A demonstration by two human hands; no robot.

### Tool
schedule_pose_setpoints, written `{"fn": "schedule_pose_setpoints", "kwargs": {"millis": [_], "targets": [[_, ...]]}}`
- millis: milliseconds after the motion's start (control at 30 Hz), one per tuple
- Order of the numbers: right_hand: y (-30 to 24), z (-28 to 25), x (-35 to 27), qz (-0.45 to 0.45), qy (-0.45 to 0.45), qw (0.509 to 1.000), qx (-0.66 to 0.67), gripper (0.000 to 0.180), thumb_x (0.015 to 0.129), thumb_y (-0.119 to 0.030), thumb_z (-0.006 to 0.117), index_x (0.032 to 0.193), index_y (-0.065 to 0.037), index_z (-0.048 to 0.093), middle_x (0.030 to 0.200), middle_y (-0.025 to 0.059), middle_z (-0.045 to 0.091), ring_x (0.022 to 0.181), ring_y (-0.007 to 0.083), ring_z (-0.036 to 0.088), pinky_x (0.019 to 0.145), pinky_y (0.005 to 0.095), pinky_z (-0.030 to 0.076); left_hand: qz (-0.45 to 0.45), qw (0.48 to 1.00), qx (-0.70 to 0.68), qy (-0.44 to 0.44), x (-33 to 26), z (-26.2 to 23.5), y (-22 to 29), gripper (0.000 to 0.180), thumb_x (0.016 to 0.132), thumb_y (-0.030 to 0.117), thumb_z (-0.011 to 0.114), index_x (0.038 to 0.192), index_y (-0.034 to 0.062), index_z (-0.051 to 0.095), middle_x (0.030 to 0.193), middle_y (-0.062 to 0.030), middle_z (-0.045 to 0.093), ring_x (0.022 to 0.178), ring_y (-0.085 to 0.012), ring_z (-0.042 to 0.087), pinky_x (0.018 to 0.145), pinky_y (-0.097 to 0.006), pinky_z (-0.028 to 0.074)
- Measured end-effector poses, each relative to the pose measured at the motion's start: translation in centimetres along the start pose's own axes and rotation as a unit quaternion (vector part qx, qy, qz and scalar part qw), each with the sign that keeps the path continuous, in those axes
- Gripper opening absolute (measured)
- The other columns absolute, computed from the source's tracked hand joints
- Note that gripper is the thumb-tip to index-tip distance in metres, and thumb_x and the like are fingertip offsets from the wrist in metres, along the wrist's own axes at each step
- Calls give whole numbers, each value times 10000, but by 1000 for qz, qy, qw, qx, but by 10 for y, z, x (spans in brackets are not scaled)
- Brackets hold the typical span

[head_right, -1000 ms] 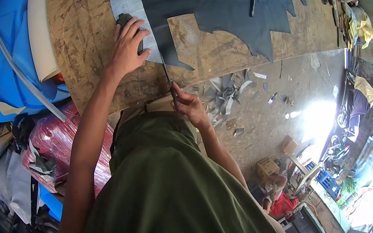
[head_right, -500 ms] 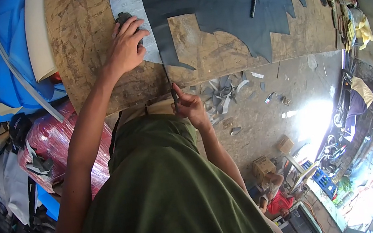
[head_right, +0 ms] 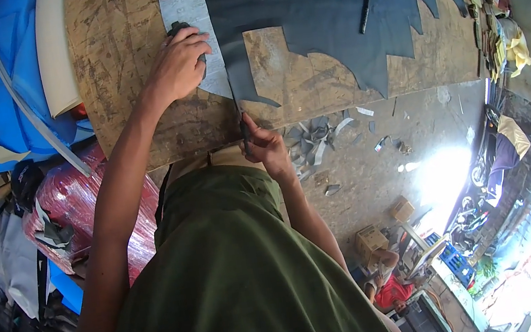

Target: Cutting fabric pieces using cardboard patterns and scissors on a workbench.

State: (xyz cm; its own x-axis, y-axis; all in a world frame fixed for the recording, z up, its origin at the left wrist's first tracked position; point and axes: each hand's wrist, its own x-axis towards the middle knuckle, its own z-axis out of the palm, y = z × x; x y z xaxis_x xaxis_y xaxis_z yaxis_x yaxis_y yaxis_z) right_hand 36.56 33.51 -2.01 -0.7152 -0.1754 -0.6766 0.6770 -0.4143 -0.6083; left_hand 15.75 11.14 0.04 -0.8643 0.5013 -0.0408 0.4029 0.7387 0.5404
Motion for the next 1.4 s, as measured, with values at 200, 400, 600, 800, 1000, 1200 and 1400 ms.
{"fn": "schedule_pose_setpoints", "kwargs": {"millis": [200, 400, 600, 800, 1000, 1200, 1400], "targets": [[-9, 8, 13, -13, -11, 1000, -4, 655, 965, 77, 610, 1578, -131, 514, 882, 44, 670, 697, 90, 524, 580, 176, 365, -25, 996, -60, -59, 13, -16, -1, 268, 851, -2, 575, 1049, 27, 753, 1335, -89, 707, 1320, -272, 576, 1072, -398, 476], [-14, 9, 16, 0, 4, 1000, -13, 652, 966, 65, 625, 1579, -128, 513, 898, 43, 684, 698, 91, 539, 590, 173, 387, -51, 992, -92, -74, 15, -13, -17, 289, 843, -32, 549, 1058, 30, 732, 1349, -98, 705, 1273, -285, 613, 1039, -395, 499], [-15, 11, 42, -57, 9, 998, 1, 244, 920, 139, 619, 1099, 19, 732, 1120, 3, 741, 672, 55, 453, 571, 182, 375, -48, 989, -139, 16, 15, -17, -13, 221, 882, 22, 542, 976, 56, 740, 1096, -64, 775, 1083, -309, 690, 937, -417, 539], [-24, 15, 54, -42, 26, 999, -10, 218, 927, 133, 618, 1084, 28, 727, 1187, 17, 741, 681, 52, 473, 572, 180, 385, -82, 984, -154, -21, 16, -26, -13, 219, 888, 8, 523, 968, 49, 722, 1128, -66, 767, 1078, -335, 693, 936, -435, 538], [-40, 25, 54, -13, 37, 999, 0, 386, 942, 122, 611, 1298, -4, 688, 1148, 43, 739, 692, 58, 505, 572, 179, 386, -75, 981, -180, -15, 12, -22, -16, 233, 819, -58, 525, 972, 40, 671, 1317, -91, 720, 1106, -311, 675, 955, -402, 524], [-59, 15, 43, 28, -26, 989, 140, 616, 959, 112, 589, 1544, -73, 545, 1043, 71, 732, 710, 76, 559, 585, 173, 399, 53, 978, -111, 168, -34, 36, 25, 202, 810, -98, 589, 960, 2, 680, 1213, -108, 726, 1130, -320, 659, 972, -412, 526], [-79, 23, 38, 35, -20, 996, 81, 566, 961, 113, 577, 1499, -63, 594, 1000, 77, 726, 717, 74, 559, 577, 171, 379, 95, 988, -92, 84, -81, 83, 62, 258, 919, 134, 657, 1113, -34, 678, 1244, -225, 661, 1264, -404, 570, 1144, -523, 409]]}}
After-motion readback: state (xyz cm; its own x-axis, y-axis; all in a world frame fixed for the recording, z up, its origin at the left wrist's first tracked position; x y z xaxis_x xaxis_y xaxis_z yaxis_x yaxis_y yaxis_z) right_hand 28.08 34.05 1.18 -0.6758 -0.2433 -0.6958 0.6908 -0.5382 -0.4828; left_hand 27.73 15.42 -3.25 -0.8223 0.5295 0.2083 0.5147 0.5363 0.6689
